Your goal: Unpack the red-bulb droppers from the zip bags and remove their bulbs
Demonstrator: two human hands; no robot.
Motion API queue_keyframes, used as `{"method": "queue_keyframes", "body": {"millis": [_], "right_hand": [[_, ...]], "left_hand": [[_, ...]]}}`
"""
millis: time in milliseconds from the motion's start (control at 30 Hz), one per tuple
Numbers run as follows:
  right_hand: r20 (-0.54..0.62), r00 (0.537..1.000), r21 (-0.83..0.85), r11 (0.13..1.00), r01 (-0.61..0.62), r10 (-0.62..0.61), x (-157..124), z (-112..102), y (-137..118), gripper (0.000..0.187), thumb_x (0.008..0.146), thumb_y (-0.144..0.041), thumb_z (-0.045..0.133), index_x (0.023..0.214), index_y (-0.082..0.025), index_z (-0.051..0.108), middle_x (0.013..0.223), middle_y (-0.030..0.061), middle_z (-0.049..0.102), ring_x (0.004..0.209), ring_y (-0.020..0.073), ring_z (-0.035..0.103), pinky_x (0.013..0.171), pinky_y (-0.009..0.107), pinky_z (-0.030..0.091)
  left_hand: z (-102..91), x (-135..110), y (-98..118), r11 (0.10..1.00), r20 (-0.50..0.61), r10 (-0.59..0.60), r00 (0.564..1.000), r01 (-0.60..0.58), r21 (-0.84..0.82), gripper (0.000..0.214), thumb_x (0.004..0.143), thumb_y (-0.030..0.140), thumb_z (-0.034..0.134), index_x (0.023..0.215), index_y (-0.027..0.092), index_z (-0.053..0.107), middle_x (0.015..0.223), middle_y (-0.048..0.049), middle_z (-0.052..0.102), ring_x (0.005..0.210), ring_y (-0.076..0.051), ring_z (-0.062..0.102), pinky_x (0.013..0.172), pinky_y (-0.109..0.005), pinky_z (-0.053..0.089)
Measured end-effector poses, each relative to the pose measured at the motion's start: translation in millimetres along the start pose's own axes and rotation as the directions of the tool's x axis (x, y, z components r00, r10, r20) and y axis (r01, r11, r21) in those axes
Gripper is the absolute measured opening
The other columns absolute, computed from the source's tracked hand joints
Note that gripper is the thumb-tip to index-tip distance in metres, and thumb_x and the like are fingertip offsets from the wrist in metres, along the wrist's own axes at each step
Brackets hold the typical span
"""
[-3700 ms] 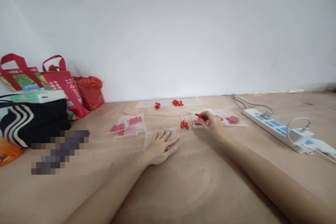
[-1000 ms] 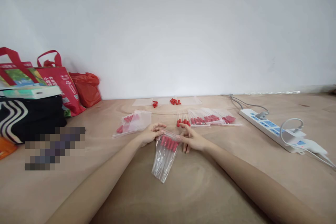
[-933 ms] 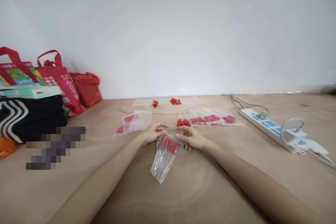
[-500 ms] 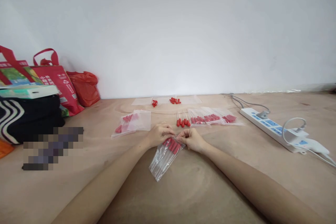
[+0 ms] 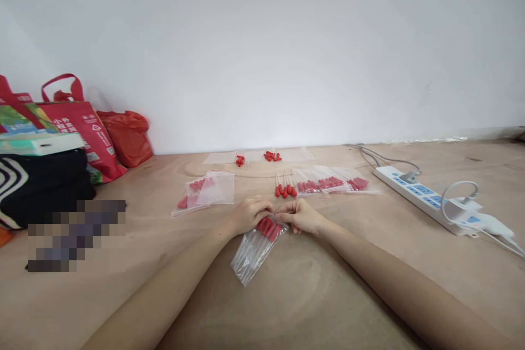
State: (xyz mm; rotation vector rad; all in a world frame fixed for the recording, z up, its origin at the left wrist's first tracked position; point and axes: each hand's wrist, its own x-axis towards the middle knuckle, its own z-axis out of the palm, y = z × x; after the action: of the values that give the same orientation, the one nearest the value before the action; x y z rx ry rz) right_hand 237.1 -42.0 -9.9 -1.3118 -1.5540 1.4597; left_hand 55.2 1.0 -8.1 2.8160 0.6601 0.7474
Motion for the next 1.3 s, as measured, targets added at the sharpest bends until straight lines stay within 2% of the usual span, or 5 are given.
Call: {"method": "queue_keyframes", "body": {"millis": [400,633,767,1000,1300], "right_hand": [[-0.016,1.0,-0.047,0.999,-0.001,0.0,-6.8,-0.4,-3.0,0.027,0.062,-0.013,0.057,0.088,-0.011,0.065,0.052,-0.0041,0.059,0.031,0.0012,0.038,0.03,0.013,0.029],[-0.016,0.998,-0.081,0.995,0.063,-0.064,-8.4,1.7,4.0,0.039,0.064,-0.006,0.044,0.099,-0.011,0.061,0.044,-0.0084,0.05,0.028,0.0008,0.029,0.027,0.013,0.024],[-0.008,0.997,-0.093,0.992,0.082,-0.083,-7.3,2.0,5.9,0.04,0.064,-0.005,0.044,0.101,-0.012,0.06,0.047,-0.0081,0.052,0.029,0.0005,0.029,0.028,0.013,0.024],[-0.079,0.997,-0.081,0.997,0.004,-0.01,-6.0,3.3,4.8,0.035,0.068,-0.008,0.047,0.102,-0.009,0.054,0.066,-0.0017,0.063,0.03,-0.0001,0.032,0.028,0.013,0.027],[-0.113,0.993,-0.07,0.997,0.021,-0.029,-7.2,2.4,2.6,0.033,0.065,-0.005,0.05,0.097,-0.011,0.051,0.049,-0.0093,0.051,0.031,0.0017,0.035,0.028,0.013,0.03]], "left_hand": [[-1.5,-2.8,1.3,0.979,-0.057,0.161,0.985,-0.152,0.138,0.021,0.085,0.017,0.039,0.08,0.017,0.059,0.08,-0.003,0.058,0.074,-0.011,0.053,0.067,-0.021,0.041],[-5.2,0.3,5.5,0.975,-0.014,0.177,0.984,-0.174,0.14,0.017,0.084,0.015,0.04,0.08,0.015,0.056,0.08,-0.0038,0.062,0.077,-0.013,0.055,0.073,-0.024,0.042],[-7.5,1.9,7.3,0.971,0.028,0.208,0.978,-0.21,0.114,0.018,0.085,0.015,0.039,0.086,0.015,0.057,0.082,-0.0048,0.061,0.077,-0.013,0.054,0.073,-0.024,0.042],[-11.0,3.7,8.9,0.977,0.1,0.162,0.982,-0.174,0.126,0.016,0.084,0.018,0.043,0.081,0.015,0.058,0.077,-0.0039,0.056,0.073,-0.013,0.05,0.068,-0.023,0.04],[-13.0,3.9,8.5,0.989,0.132,0.085,0.988,-0.099,0.105,0.01,0.082,0.02,0.046,0.074,0.016,0.052,0.075,-0.0027,0.055,0.072,-0.014,0.049,0.066,-0.024,0.039]]}}
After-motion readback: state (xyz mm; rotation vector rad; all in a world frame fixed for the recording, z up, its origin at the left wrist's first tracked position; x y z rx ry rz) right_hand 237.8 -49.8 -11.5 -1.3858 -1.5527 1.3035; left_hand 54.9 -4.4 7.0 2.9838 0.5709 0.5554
